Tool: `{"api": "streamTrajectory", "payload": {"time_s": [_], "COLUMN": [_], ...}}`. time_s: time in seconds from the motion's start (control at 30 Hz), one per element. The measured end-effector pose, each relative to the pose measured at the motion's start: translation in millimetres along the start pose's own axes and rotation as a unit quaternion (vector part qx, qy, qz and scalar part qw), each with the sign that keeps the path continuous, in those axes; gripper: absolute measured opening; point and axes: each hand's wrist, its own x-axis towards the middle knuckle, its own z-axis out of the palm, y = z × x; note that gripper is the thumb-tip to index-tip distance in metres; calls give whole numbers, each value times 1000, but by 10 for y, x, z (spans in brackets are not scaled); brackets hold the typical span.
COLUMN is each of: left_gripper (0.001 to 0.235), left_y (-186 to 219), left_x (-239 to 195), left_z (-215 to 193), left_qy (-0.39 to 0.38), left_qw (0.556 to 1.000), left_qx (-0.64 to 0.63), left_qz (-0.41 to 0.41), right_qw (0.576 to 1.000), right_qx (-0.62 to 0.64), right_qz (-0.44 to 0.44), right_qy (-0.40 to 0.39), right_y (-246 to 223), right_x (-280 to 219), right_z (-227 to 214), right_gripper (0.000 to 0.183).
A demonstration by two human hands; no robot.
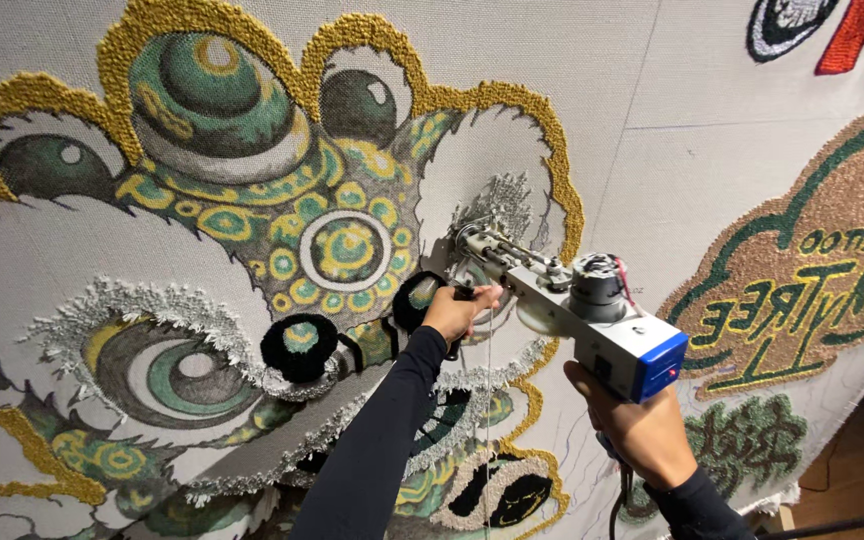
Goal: The person uses a handheld tufting gun to apply white yarn into a stretched canvas, following a pre-printed design of a stylized lion head. The operator guides the tool along the contours of the design, filling in the white fur areas with consistent loops.
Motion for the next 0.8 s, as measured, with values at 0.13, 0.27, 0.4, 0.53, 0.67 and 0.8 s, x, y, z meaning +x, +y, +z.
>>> {"api": "streamTrajectory", "payload": {"time_s": [0.13, 0.27, 0.4, 0.53, 0.67, 0.8], "left_gripper": [53, 49, 47, 48, 48, 53], "left_y": [78, 175, 220, 291, 416, 526], "left_x": [27, 35, 22, -7, -8, -29], "left_z": [-17, -43, -76, -55, -41, -76], "left_qy": [4, 5, 10, 13, 19, 29], "left_qw": [999, 998, 998, 998, 998, 995], "left_qx": [37, 51, 55, 61, 50, 87], "left_qz": [18, 23, -10, 0, -14, -40], "right_qw": [999, 993, 991, 981, 976, 977], "right_qx": [19, 114, 130, 185, 198, 191], "right_qz": [-39, -4, 21, 64, 85, 96], "right_qy": [-20, -8, -3, 1, 1, 1], "right_y": [9, -78, -154, -216, -291, -378], "right_x": [39, 22, 4, -12, 1, -5], "right_z": [20, 58, 114, 131, 117, 127], "right_gripper": [22, 22, 21, 23, 29, 30]}}
